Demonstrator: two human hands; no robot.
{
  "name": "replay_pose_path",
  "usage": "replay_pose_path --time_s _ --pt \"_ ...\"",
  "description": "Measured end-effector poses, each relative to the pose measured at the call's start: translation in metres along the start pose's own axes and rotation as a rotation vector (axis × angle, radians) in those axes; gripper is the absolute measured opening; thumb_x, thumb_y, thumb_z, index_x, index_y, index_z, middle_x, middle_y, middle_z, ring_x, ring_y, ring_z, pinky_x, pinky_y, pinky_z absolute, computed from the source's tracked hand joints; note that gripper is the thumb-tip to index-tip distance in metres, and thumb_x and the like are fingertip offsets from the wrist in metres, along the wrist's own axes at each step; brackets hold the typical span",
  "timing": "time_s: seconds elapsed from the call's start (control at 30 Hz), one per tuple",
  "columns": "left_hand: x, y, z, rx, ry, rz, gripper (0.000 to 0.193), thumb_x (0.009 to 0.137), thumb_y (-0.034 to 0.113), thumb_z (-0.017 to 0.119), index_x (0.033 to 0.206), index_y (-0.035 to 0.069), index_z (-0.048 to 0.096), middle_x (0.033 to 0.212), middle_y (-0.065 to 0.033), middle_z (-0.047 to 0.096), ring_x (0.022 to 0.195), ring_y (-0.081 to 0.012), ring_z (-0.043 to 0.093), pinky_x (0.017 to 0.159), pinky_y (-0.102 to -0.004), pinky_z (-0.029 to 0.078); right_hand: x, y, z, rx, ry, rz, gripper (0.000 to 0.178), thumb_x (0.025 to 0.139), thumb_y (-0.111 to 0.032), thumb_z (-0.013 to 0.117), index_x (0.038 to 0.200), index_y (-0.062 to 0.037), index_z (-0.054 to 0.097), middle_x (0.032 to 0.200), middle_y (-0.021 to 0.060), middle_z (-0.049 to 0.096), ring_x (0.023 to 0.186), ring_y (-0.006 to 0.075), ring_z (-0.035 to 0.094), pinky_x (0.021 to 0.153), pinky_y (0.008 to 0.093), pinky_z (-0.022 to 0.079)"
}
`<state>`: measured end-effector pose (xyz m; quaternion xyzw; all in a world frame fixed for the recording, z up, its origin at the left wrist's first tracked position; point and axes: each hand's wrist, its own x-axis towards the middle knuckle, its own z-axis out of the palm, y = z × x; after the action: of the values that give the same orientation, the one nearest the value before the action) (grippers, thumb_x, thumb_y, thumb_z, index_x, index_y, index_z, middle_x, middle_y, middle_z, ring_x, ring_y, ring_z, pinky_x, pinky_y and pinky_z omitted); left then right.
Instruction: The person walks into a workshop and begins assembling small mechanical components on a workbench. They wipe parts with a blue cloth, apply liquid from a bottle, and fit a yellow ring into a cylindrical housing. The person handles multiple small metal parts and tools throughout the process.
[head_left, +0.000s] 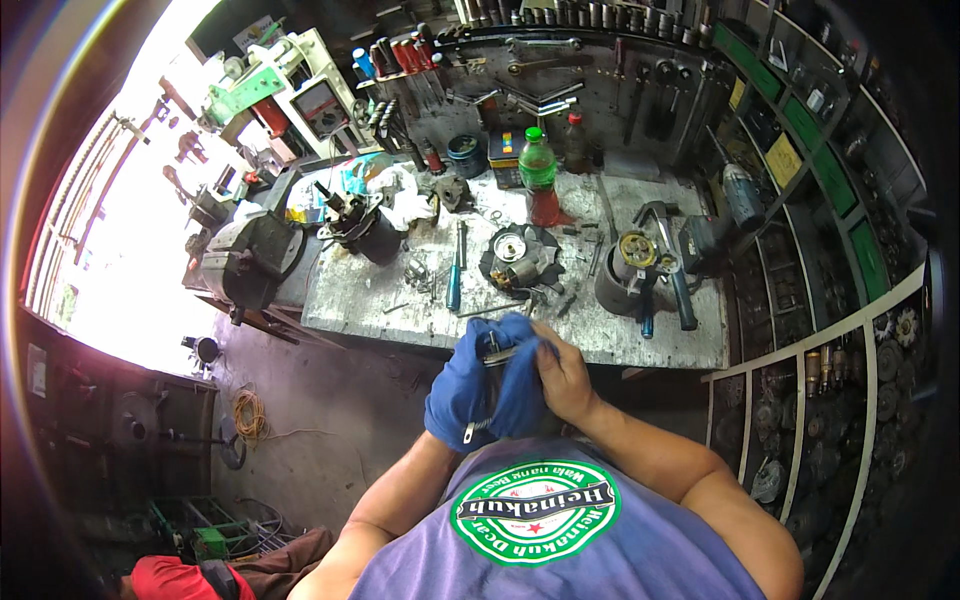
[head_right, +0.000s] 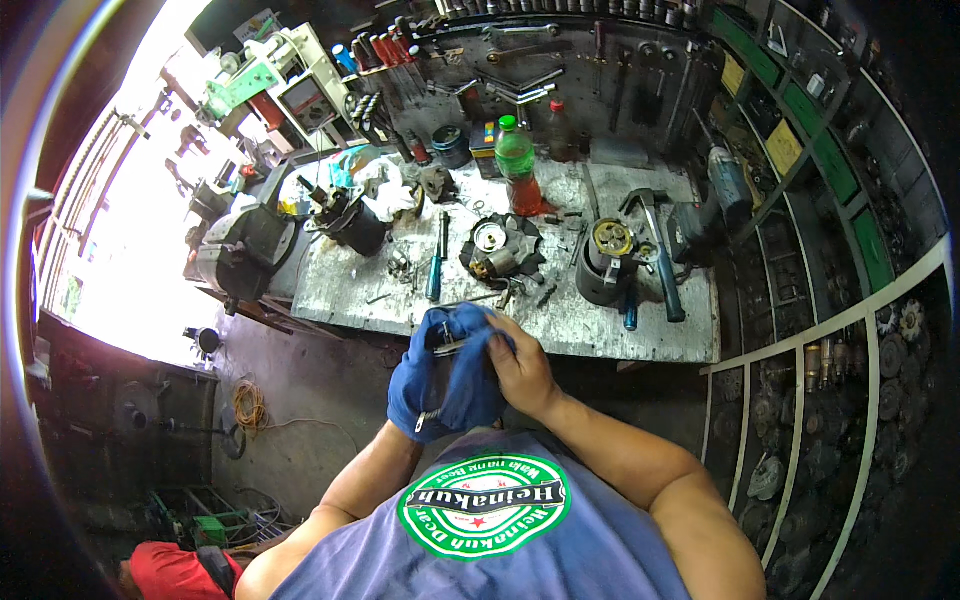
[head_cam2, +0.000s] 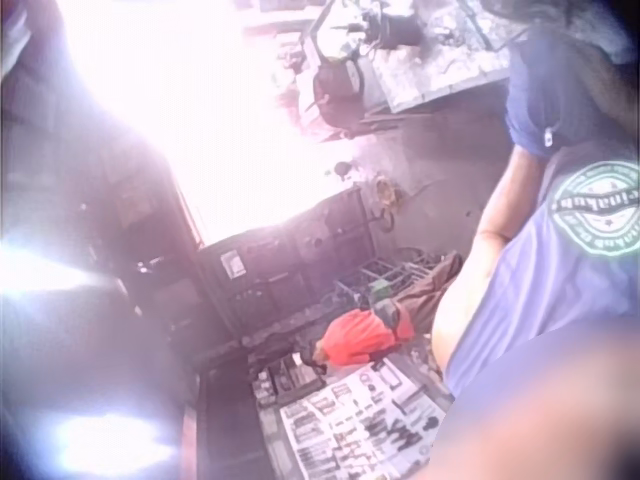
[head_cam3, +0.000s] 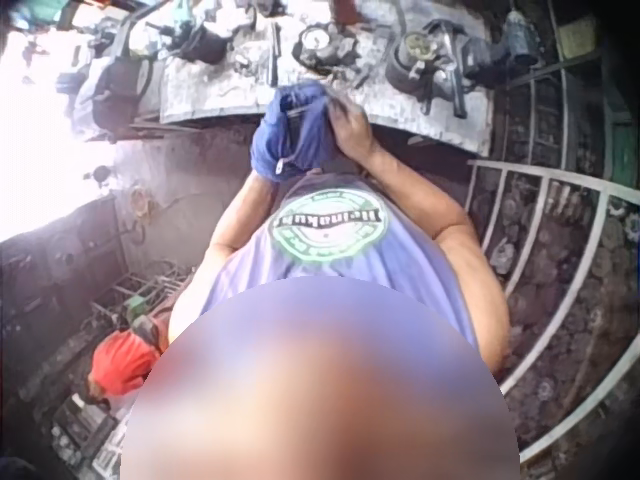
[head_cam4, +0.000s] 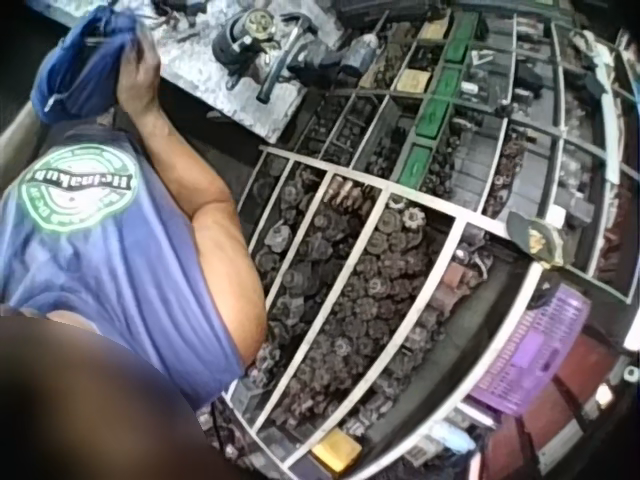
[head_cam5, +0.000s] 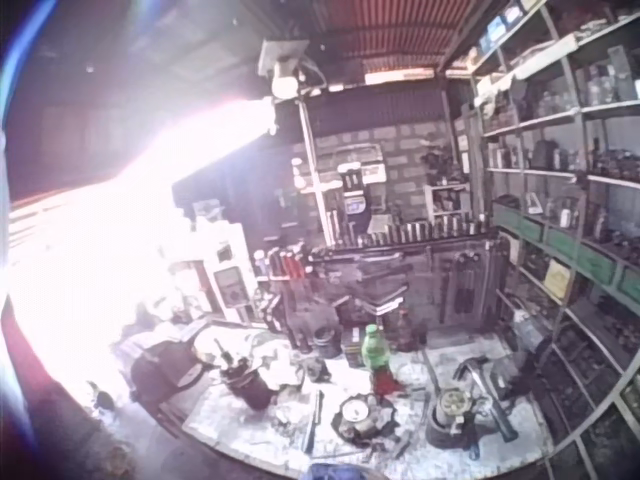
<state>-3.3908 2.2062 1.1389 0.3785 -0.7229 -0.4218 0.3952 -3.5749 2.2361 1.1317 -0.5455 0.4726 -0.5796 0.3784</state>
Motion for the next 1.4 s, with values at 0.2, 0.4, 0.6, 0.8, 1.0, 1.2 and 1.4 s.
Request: replay_pose_path --time_s 0.2,0.4,0.6,0.8,1.0,1.2,1.4 --pt "-0.004 0.041 -0.012 0.315 -0.034 0.087 0.045 0.089 0.033 0.085 0.122 0.008 0.068 0.110 -0.0139 0.071 0.104 -0.0336 0.069 0.090 -0.0417 0.055 -0.035 0.037 -0.012 0.604 -0.266 0.256 0.067 0.109 -0.041 0.073 0.161 -0.0054 0.050 0.149 0.0161 0.068 0.135 0.0277 0.068 0.120 0.0457 0.052" --pt "0.039 0.076 -0.029 0.578 -0.194 0.276 0.032 0.081 0.035 0.082 0.101 0.012 0.076 0.094 -0.0145 0.070 0.090 -0.0374 0.066 0.076 -0.0447 0.051 -0.024 0.024 -0.003 1.166 -0.250 0.876 0.058 0.102 -0.043 0.081 0.144 -0.0077 0.062 0.122 0.0084 0.076 0.103 0.0209 0.078 0.088 0.0440 0.069" --pt "0.030 0.027 -0.043 0.371 -0.164 0.275 0.030 0.081 0.026 0.082 0.103 0.009 0.076 0.092 -0.0116 0.073 0.090 -0.0356 0.070 0.085 -0.0430 0.057 -0.018 0.004 -0.017 1.054 -0.355 0.823 0.068 0.093 -0.040 0.088 0.144 -0.0028 0.062 0.123 0.0111 0.076 0.101 0.0208 0.078 0.081 0.0401 0.070" --pt "0.029 0.024 -0.043 0.854 -0.197 0.030 0.043 0.085 0.023 0.086 0.121 0.002 0.076 0.111 -0.0128 0.080 0.104 -0.0286 0.076 0.095 -0.0382 0.060 -0.010 -0.005 -0.014 0.942 -0.354 0.725 0.070 0.095 -0.039 0.086 0.147 -0.0002 0.060 0.124 0.0131 0.076 0.098 0.0216 0.078 0.084 0.0398 0.069" --pt "0.006 0.041 -0.005 0.217 0.037 -0.099 0.057 0.088 0.016 0.082 0.141 0.001 0.066 0.129 -0.0159 0.076 0.116 -0.0285 0.075 0.101 -0.0393 0.059 -0.009 0.005 -0.007 0.623 -0.020 0.595 0.043 0.103 -0.036 0.078 0.125 0.0004 0.074 0.106 0.0073 0.079 0.089 0.0145 0.074 0.084 0.0349 0.064" --pt "-0.004 0.007 -0.014 0.756 -0.174 0.332 0.066 0.108 0.049 0.049 0.155 0.003 0.055 0.149 -0.0134 0.066 0.137 -0.0285 0.062 0.120 -0.0443 0.045 0.001 -0.002 -0.027 0.048 -0.129 0.455 0.034 0.111 -0.030 0.068 0.116 0.0022 0.078 0.100 0.0058 0.079 0.088 0.0111 0.071 0.084 0.0306 0.060" --pt "-0.024 -0.017 0.008 -0.088 -0.238 -0.018 0.073 0.117 0.064 0.037 0.167 0.011 0.045 0.162 -0.0127 0.058 0.147 -0.0285 0.057 0.130 -0.0476 0.039 -0.001 -0.017 -0.001 -0.462 -0.170 -0.158 0.070 0.103 -0.042 0.078 0.157 -0.0029 0.056 0.152 0.0294 0.058 0.138 0.0465 0.060 0.120 0.0463 0.048"
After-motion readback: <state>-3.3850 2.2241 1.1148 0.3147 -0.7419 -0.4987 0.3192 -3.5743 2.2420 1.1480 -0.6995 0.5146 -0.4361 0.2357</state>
